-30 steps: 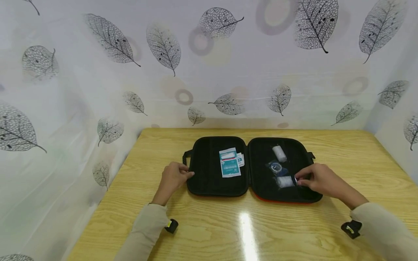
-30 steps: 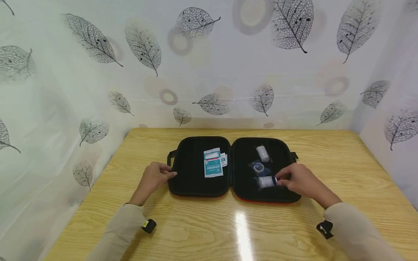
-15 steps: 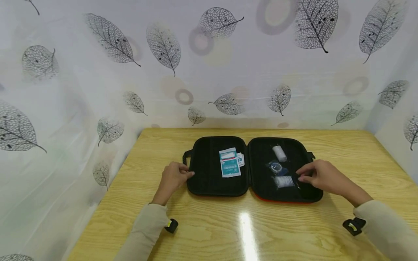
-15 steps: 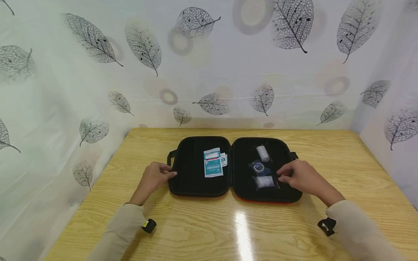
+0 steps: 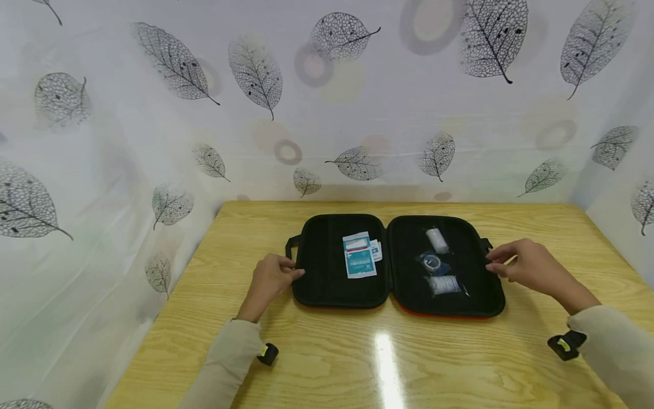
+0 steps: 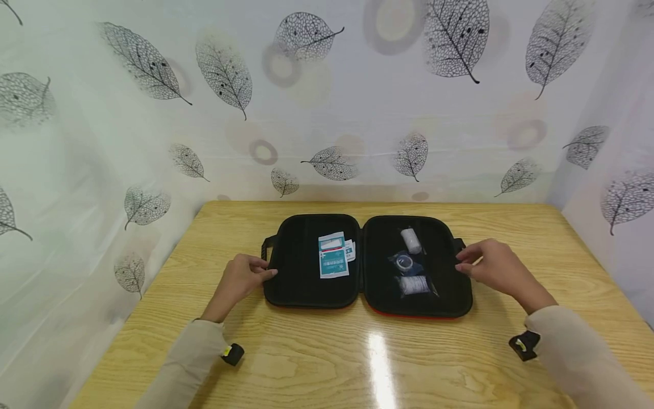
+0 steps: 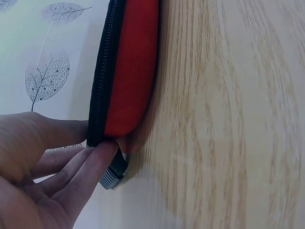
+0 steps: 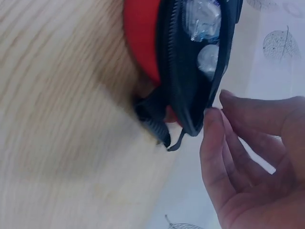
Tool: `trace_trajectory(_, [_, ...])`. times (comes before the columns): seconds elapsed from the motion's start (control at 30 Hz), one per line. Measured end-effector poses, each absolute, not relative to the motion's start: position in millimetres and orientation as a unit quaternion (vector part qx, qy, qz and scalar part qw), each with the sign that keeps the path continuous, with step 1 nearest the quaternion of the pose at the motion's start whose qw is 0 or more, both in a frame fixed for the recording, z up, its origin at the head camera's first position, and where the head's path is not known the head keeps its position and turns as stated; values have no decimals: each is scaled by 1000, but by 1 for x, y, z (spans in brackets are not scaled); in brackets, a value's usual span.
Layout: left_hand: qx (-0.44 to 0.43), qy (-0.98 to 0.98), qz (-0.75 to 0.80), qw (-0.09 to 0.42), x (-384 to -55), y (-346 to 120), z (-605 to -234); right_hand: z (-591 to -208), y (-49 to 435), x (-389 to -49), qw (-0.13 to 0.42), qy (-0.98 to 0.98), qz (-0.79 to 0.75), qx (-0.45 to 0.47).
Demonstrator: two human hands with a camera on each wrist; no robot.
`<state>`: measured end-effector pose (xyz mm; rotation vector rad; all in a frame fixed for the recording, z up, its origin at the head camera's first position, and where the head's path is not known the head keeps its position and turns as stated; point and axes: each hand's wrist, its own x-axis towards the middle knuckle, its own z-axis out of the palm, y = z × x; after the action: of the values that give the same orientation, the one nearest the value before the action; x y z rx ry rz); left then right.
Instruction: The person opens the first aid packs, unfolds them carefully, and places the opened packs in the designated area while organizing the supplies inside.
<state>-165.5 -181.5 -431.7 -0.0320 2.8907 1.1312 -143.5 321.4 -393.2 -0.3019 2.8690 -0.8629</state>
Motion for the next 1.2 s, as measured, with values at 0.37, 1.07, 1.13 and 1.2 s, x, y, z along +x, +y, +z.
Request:
trace_trajectory(0.37, [1,942,336,8,-162,-181,-423,-410,334,-145,88,944,-317,-16])
trace_trajectory(1.07, [16,949,315,-17,-172,-175,-409,-429,332,-145,77,934,-348,9])
trace_trajectory(1.13, [30,951,305,-27,-174,-172,-406,-430,332,-145,75,936,-344,7])
trace_trajectory(1.2, [40,953,299,-29,-176,-167,-403,-431,333,-145,75,937,-342,6])
